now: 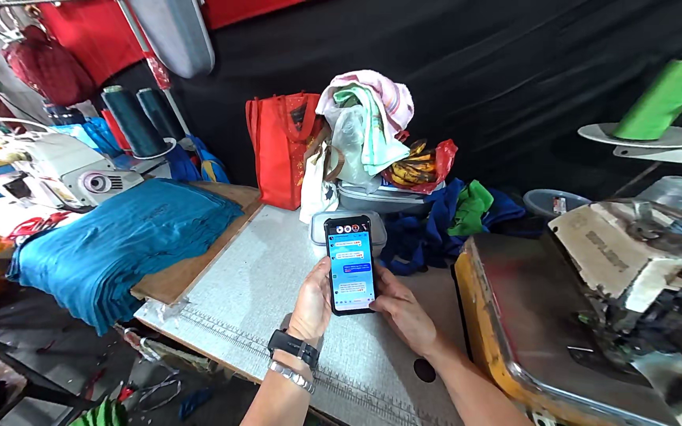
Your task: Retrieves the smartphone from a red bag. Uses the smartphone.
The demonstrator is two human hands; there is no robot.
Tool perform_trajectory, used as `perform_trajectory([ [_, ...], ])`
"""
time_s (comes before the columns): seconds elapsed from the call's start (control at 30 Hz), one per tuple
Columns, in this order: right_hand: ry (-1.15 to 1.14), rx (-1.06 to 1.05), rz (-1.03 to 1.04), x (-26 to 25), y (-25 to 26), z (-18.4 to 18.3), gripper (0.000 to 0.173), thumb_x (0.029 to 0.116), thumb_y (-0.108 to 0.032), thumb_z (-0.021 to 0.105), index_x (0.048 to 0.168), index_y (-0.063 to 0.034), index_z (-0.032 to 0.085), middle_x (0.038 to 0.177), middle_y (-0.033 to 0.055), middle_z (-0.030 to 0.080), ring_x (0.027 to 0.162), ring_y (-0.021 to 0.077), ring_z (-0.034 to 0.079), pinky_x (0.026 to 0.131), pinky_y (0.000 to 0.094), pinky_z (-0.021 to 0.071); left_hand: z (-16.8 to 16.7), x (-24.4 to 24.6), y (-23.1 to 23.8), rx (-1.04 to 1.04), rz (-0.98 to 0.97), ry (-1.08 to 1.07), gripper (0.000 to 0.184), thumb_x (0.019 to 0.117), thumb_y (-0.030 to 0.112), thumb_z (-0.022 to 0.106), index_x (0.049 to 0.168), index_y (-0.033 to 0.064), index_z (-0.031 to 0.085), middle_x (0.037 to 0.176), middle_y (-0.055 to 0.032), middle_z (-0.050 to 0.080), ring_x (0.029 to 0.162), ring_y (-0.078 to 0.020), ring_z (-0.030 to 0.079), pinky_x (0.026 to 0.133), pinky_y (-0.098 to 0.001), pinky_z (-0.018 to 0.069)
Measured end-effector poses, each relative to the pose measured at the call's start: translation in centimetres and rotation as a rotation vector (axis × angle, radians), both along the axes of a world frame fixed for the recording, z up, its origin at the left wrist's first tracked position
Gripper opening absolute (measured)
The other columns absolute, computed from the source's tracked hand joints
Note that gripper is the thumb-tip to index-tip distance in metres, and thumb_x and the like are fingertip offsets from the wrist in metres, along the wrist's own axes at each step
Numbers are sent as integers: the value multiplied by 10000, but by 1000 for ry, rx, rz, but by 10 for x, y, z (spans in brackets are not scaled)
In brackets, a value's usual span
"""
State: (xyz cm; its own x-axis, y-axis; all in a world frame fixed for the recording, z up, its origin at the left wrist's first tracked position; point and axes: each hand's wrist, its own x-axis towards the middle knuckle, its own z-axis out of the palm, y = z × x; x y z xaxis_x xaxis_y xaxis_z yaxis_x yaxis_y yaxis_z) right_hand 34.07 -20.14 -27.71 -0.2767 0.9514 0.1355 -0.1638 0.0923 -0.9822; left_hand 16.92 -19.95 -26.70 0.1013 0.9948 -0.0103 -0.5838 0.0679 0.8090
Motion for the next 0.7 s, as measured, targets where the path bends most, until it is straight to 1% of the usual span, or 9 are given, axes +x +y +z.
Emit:
perform_trajectory([
  [0.23, -17, 1, 1, 0, 0, -1, 663, 849, 45, 519, 1498, -53, 426, 1318, 110, 648, 1170, 169, 654, 976, 333, 555, -1, 0, 0, 18, -9, 10, 492, 1125, 349, 232, 1351, 70, 568, 1136, -152, 724, 1011, -223, 724, 883, -374, 596],
  [0.37, -13, -13, 3, 0, 0, 1, 665, 848, 64, 519, 1496, -55, 430, 1317, 117, 649, 1166, 175, 658, 976, 336, 557, -1, -1, 0, 19, -21, 10, 487, 1123, 351, 233, 1382, 75, 540, 1166, -157, 715, 1026, -233, 721, 895, -386, 595],
  [0.47, -16, -14, -5, 0, 0, 0, 662, 846, 64, 521, 1491, -52, 434, 1306, 118, 655, 1158, 173, 661, 971, 336, 559, -2, 0, 0, 33, -16, 24, 492, 1120, 351, 224, 1365, 71, 547, 1149, -153, 717, 1012, -229, 721, 882, -383, 597],
  [0.7, -16, -12, -5, 0, 0, 0, 673, 842, 66, 532, 1497, -45, 425, 1309, 121, 651, 1157, 178, 662, 969, 338, 563, -1, -1, 1, 41, -21, 22, 484, 1117, 350, 239, 1375, 77, 545, 1167, -150, 714, 1026, -226, 718, 890, -386, 595],
])
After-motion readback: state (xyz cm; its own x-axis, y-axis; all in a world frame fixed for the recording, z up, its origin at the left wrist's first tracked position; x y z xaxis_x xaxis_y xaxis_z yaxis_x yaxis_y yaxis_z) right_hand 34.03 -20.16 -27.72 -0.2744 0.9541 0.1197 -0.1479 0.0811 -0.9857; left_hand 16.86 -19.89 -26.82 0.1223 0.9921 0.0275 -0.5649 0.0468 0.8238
